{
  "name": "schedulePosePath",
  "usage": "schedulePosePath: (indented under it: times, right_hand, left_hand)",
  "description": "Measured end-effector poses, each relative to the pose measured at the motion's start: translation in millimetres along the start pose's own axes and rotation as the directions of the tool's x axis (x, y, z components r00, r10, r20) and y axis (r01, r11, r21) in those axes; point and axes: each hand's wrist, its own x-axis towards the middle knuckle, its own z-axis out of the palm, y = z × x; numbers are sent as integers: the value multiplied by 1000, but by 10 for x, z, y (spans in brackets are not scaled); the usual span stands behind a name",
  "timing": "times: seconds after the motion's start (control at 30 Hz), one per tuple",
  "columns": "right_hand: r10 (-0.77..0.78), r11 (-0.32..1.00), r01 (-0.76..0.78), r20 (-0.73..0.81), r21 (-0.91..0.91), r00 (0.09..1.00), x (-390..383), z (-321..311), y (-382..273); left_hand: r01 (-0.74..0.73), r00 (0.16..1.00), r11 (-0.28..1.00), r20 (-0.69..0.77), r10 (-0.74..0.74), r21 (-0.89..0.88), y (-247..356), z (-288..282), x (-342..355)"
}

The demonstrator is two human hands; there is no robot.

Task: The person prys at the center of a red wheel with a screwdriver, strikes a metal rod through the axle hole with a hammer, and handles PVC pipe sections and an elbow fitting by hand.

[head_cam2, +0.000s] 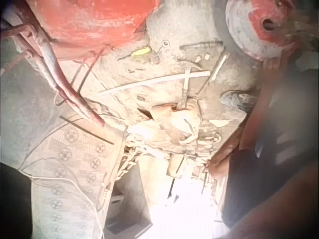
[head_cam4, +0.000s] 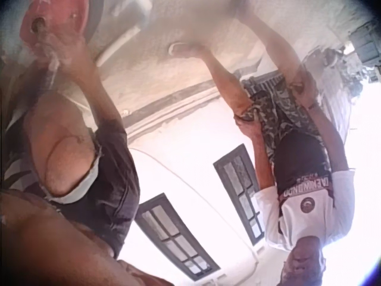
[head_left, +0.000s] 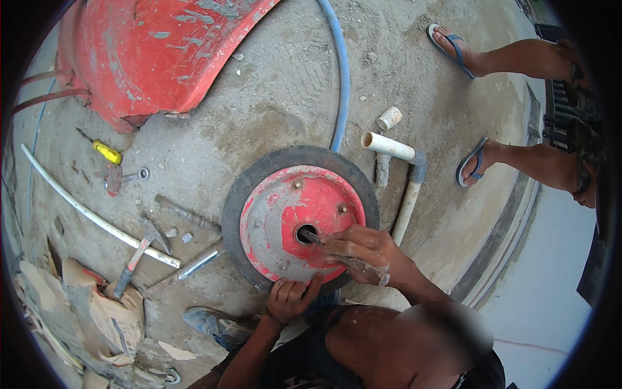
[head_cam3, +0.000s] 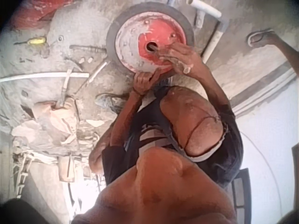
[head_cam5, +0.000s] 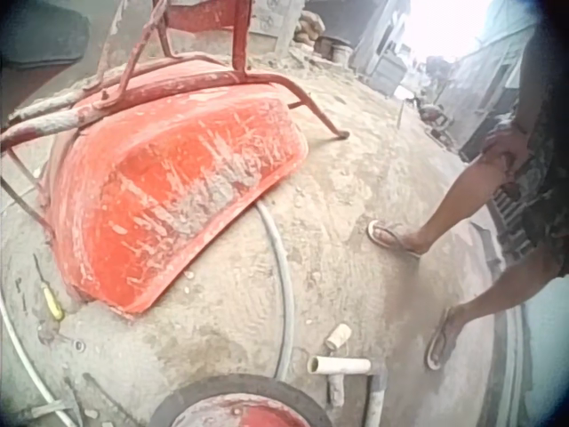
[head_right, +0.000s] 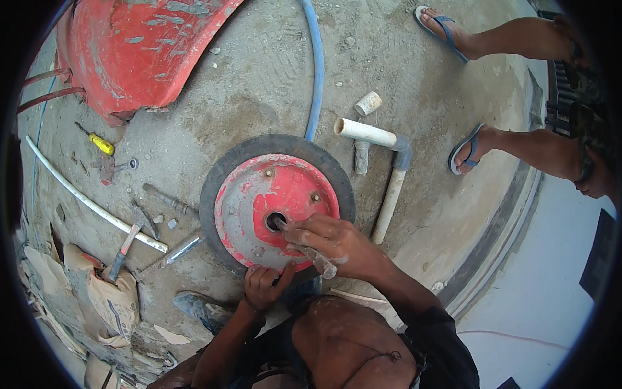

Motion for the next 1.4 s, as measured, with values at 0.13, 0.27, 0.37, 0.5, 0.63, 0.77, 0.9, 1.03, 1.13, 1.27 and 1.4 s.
schedulePosePath:
  times: [0.13,0.27,0.37,0.5,0.63,0.77,0.9,1.03,1.13,1.27,1.4]
  right_hand:
    - [0,1000,2,77,-27,997,73,-34,-54]
    - [15,999,-20,110,38,994,82,68,56]
    - [57,997,-62,128,36,990,108,99,137]
    - [79,994,-88,147,58,986,126,122,240]
    - [37,998,-42,109,49,993,110,125,167]
    - [37,999,-39,125,13,991,79,175,162]
    - [17,1000,-17,111,1,994,92,163,128]
    - [8,998,-3,102,-56,995,101,158,90]
    - [26,997,-21,70,-72,997,120,148,59]
    - [31,999,-30,29,-38,999,191,218,37]
    - [82,996,-80,51,-37,995,155,99,34]
  left_hand:
    - [20,1000,999,2,-20,-28,-2,-24,5]
    - [-2,1000,998,22,3,-69,-26,-22,18]
    - [7,1000,999,25,-5,-54,18,-21,23]
    - [13,999,999,37,-11,-47,17,2,-6]
    - [12,1000,999,15,-12,-30,11,-43,36]
    - [15,1000,998,0,-15,-58,0,-9,27]
    - [0,1000,1000,-11,-1,-18,-10,-1,25]
    - [10,998,996,62,-4,-93,22,-70,33]
    - [120,991,928,97,-91,-352,41,-310,220]
    - [356,889,671,14,-458,-650,95,-468,643]
    - [289,891,600,-19,-454,-746,-38,-381,1197]
